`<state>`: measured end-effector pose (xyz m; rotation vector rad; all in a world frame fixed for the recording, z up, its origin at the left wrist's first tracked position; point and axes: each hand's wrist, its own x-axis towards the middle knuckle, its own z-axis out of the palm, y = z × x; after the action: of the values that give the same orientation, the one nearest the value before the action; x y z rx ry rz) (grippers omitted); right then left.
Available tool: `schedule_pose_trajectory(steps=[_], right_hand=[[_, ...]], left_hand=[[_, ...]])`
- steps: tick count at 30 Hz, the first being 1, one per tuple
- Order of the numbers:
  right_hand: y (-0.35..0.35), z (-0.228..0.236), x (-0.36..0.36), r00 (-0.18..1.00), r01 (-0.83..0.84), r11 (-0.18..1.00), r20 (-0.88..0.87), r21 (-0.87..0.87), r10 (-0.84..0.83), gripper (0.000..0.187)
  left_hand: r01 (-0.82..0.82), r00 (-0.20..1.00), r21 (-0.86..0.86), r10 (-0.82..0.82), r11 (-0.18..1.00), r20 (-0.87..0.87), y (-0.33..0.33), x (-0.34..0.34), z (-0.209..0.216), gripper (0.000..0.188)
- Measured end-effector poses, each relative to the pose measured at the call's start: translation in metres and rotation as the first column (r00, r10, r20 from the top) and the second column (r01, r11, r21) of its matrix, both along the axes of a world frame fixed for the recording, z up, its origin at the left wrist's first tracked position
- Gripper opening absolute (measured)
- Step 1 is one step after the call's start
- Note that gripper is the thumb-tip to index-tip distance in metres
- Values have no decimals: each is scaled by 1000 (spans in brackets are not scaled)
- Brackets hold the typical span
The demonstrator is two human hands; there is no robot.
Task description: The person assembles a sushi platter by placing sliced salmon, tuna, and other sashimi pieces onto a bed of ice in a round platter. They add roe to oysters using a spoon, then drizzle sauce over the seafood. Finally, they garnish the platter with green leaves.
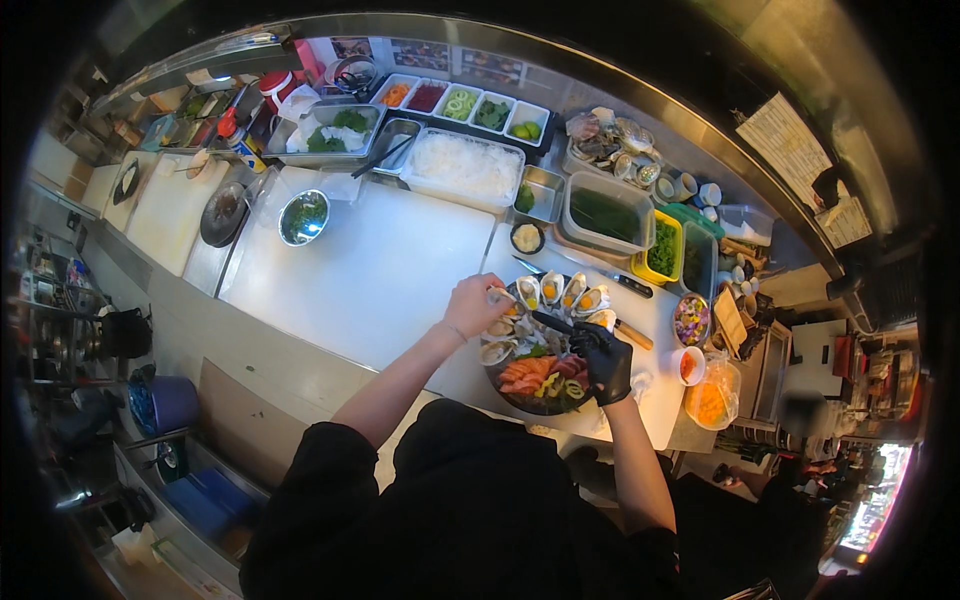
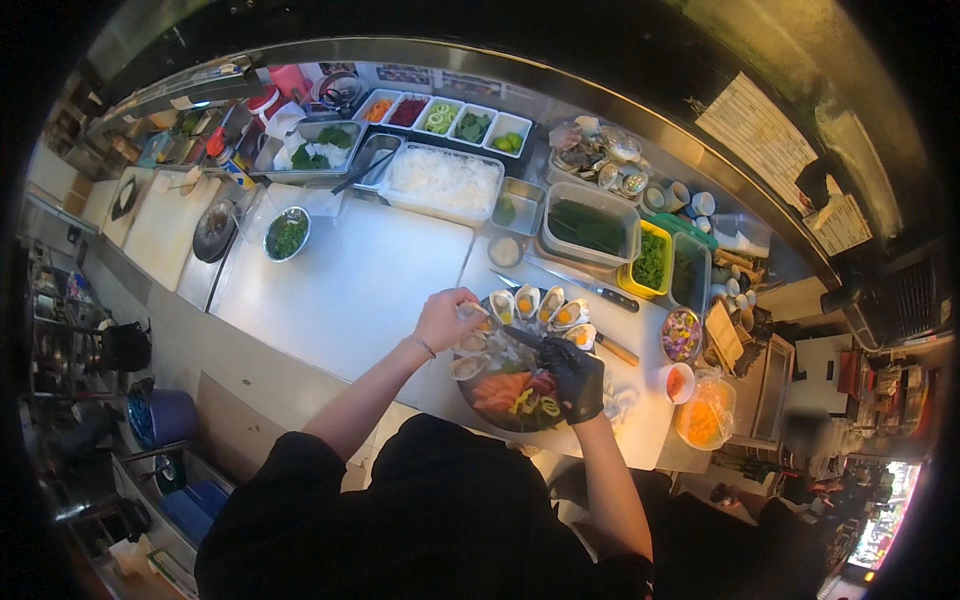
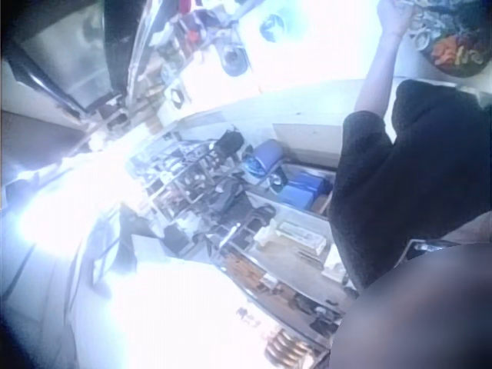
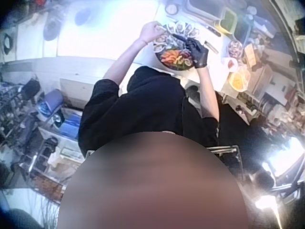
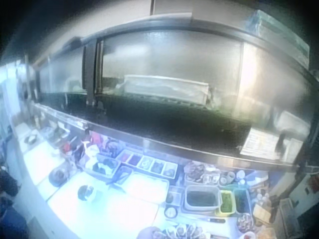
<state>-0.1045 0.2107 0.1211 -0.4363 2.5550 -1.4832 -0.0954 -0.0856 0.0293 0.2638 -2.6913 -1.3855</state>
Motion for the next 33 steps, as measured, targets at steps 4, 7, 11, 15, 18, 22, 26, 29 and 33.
schedule_pose_trajectory(steps=[4, 7, 11, 15, 18, 22, 26, 29, 33], right_hand=[[6, 41, 20, 928, -161, 985, -330, 57, 171, 24], [46, 61, 36, 961, 19, 975, -265, -221, -79, 22], [173, 77, 56, 888, 399, 731, 34, -554, -459, 35], [331, 59, 73, 608, 664, 488, 28, -567, -794, 26], [428, 25, 99, 482, 798, 409, 62, -443, -874, 22], [497, -24, 115, 513, 831, 447, 144, -332, -846, 20], [526, -50, 105, 629, 753, 552, 146, -358, -764, 19], [542, -63, 95, 640, 761, 524, 307, -382, -705, 22], [561, -92, 83, 599, 800, 404, 559, -443, -573, 26]], left_hand=[[-99, 992, 57, 93, 993, 91, -4, 4, 4, 41], [-218, 963, 40, 222, 975, -150, -7, 15, 20, 36], [-243, 929, 278, 305, 929, -209, 40, 41, 75, 23], [-31, 966, 391, 128, 920, -225, 166, 61, 115, 17], [346, 902, 121, -294, 930, -315, 264, 72, 136, 19], [625, 750, 35, -588, 780, -303, 397, 67, 138, 22], [701, 692, 17, -674, 713, -258, 500, 47, 124, 26], [698, 698, 23, -673, 716, -245, 537, 45, 114, 27], [640, 760, 58, -620, 766, -195, 546, 49, 99, 27]])
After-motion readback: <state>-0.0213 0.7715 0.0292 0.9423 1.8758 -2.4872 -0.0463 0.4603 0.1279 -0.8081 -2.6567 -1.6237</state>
